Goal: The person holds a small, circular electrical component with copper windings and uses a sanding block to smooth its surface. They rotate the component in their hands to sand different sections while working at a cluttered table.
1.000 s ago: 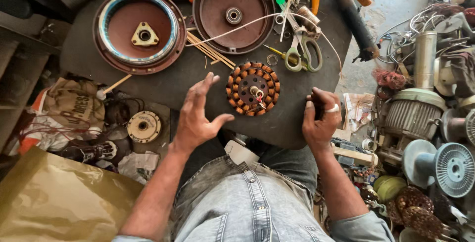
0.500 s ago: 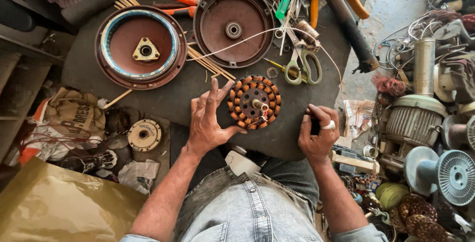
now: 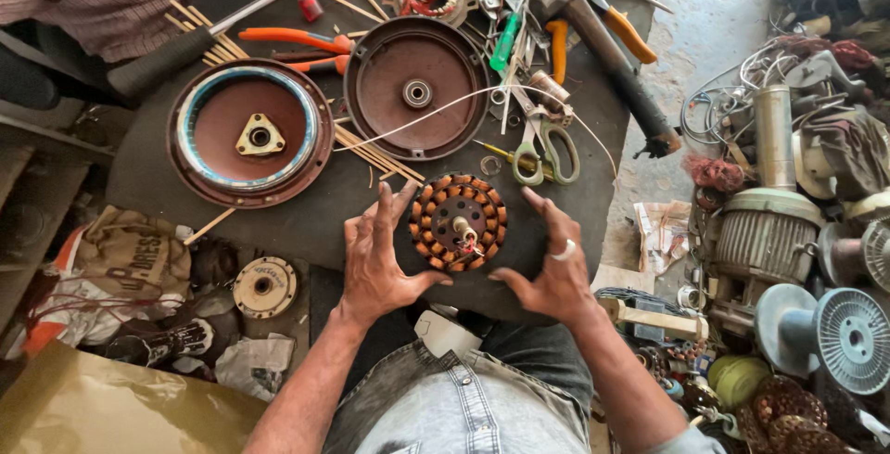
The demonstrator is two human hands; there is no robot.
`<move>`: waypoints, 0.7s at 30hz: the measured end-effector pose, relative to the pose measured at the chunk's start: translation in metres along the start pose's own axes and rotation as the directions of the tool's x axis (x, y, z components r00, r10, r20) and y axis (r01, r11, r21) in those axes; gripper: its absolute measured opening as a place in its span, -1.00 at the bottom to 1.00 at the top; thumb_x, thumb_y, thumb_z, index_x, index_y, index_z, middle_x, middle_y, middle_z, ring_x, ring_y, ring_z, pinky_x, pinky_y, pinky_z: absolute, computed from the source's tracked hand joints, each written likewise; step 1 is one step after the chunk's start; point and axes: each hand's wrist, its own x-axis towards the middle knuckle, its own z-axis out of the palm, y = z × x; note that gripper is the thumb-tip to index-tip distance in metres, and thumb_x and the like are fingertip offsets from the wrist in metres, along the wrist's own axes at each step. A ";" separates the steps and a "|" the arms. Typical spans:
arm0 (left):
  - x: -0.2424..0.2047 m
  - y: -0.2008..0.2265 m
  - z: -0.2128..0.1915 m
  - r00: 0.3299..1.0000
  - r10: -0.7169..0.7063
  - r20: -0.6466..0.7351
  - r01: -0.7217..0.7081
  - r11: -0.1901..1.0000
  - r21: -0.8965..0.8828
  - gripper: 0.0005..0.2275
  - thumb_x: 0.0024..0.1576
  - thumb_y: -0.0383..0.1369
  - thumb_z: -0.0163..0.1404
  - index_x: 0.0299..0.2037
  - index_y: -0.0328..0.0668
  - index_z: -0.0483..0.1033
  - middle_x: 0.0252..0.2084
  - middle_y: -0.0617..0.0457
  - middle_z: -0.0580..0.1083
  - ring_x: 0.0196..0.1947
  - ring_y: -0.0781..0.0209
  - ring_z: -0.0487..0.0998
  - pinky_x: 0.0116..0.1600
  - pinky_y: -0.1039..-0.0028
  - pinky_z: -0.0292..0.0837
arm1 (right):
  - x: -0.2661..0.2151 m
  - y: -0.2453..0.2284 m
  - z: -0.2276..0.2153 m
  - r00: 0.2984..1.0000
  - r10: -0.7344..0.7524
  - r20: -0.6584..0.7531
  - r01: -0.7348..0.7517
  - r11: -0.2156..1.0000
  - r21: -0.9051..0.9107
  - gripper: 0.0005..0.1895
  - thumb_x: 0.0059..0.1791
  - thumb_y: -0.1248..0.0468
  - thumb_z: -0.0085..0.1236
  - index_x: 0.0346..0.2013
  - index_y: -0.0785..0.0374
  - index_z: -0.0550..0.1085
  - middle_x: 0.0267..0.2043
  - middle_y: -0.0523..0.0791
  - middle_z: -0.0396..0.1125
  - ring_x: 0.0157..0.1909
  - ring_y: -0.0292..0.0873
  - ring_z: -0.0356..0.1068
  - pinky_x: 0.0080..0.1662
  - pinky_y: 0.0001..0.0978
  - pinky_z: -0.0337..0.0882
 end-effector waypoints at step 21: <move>0.007 0.001 0.001 0.978 0.192 -0.080 -0.190 0.981 0.029 -0.01 -0.18 0.04 0.39 0.39 -0.09 0.03 0.46 -0.21 0.15 0.44 -0.21 0.20 0.44 -0.05 0.02 | 0.010 0.006 0.010 0.995 -0.031 0.098 0.038 0.997 -0.072 0.48 -0.35 -0.07 0.57 0.55 0.16 -0.27 0.45 -0.09 0.21 0.30 0.10 0.27 0.24 -0.03 0.21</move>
